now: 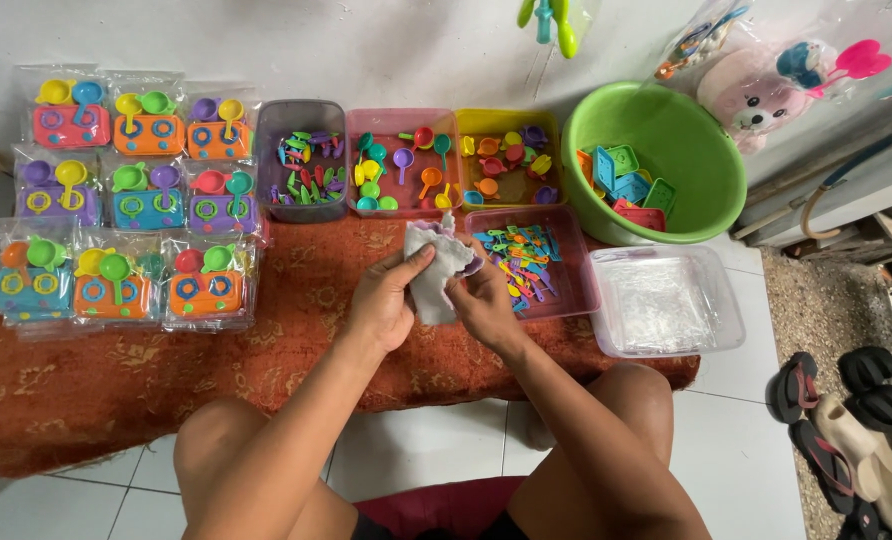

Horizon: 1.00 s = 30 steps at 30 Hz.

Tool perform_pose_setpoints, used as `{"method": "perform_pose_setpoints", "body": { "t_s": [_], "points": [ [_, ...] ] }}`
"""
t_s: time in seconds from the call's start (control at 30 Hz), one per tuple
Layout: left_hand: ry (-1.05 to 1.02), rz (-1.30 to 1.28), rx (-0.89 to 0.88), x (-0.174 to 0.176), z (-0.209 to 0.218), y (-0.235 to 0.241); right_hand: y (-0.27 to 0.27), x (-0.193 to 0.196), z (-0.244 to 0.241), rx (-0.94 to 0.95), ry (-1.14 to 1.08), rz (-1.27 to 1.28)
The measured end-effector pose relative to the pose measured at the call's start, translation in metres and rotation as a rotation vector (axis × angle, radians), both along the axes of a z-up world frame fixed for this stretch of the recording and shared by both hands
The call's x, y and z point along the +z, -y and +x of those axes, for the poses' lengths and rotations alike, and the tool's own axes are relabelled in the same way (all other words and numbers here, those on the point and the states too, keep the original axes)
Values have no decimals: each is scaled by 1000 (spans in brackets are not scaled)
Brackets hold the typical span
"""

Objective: The person sits on the floor and wipes colorful plastic toys with a cloth. They pick up a green toy from a green basin, wipe it thoroughly, and place it on the table. They also handle a purple toy and wipe it with the cloth.

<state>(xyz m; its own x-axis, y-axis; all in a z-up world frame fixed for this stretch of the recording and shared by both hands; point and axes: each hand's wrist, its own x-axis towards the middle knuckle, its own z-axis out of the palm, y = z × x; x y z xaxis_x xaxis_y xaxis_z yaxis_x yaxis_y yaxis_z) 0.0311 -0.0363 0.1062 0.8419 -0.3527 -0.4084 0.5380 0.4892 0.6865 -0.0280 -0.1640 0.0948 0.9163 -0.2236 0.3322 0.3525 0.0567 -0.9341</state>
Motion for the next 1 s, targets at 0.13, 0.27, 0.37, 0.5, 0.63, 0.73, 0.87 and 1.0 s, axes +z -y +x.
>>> {"method": "perform_pose_setpoints", "body": {
  "t_s": [0.13,0.27,0.37,0.5,0.63,0.73,0.87,1.0],
  "points": [
    [-40,15,4,-9,-4,1,-5,-8,-1,-21,-198,241],
    [-10,-50,-14,-23,-3,10,12,-37,6,-105,-330,544],
    [10,-63,-19,-5,-6,9,8,-28,4,-134,-304,565],
    [77,143,71,-1,-9,8,-4,12,-7,-91,-105,155],
    [140,241,2,31,-16,-2,5,3,0,-206,152,-661],
    [140,187,23,31,-15,-4,1,10,2,-265,241,-948],
    [98,65,41,-7,0,4,1,8,4,-119,193,-602],
    [45,1,94,12,4,3,-11,23,-3,-49,183,-466]
  ]
}}
